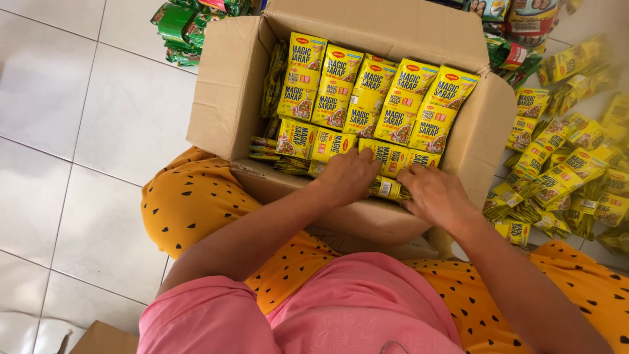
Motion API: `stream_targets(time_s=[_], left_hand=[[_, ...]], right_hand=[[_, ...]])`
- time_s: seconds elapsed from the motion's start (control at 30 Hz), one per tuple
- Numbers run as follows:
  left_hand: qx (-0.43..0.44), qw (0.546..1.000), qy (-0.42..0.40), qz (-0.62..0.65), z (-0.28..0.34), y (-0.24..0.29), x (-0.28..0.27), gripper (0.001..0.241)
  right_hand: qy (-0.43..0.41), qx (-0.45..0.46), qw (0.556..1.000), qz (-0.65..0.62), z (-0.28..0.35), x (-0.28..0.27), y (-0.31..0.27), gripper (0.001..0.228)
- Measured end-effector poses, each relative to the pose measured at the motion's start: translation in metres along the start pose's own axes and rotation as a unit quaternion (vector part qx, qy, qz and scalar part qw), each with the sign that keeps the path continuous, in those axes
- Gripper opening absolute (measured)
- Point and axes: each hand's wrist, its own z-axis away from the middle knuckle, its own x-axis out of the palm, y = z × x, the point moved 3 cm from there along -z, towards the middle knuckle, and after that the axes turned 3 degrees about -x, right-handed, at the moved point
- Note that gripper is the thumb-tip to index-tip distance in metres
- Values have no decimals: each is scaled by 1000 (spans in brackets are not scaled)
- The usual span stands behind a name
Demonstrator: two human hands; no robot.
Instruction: The person organizes and packs yellow seasoning packets into a cardboard box while sitting on the floor among various food supplies.
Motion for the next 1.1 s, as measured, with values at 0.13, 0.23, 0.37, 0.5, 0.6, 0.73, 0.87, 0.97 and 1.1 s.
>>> stream_targets(time_s=[0.13,0.23,0.37,0.5,0.6,0.73,0.87,0.97,1.1], left_hand=[[-7,1000,-8,13,0,-1,-14,26],[4,991,-71,112,-5,-7,-26,46],[22,982,-95,164,-6,-8,-24,40],[9,982,-79,170,-3,-8,-17,34],[2,980,-66,187,0,-3,-30,37],[4,984,-61,169,2,-2,-15,33],[0,983,-47,179,4,1,-17,32],[1,978,-43,203,6,3,-21,34],[4,973,-35,228,6,4,-20,38]], right_hand=[[13,2,1000,11,9,-9,-2,49],[47,-23,999,0,12,-12,1,51],[56,-18,996,74,14,-8,-3,40],[46,-3,988,146,12,-11,-5,31],[48,5,987,151,8,-6,-5,30],[39,7,985,170,8,3,-3,30],[22,11,993,116,12,-3,3,34],[-13,29,995,93,17,-10,7,38],[4,38,994,102,18,-11,1,38]])
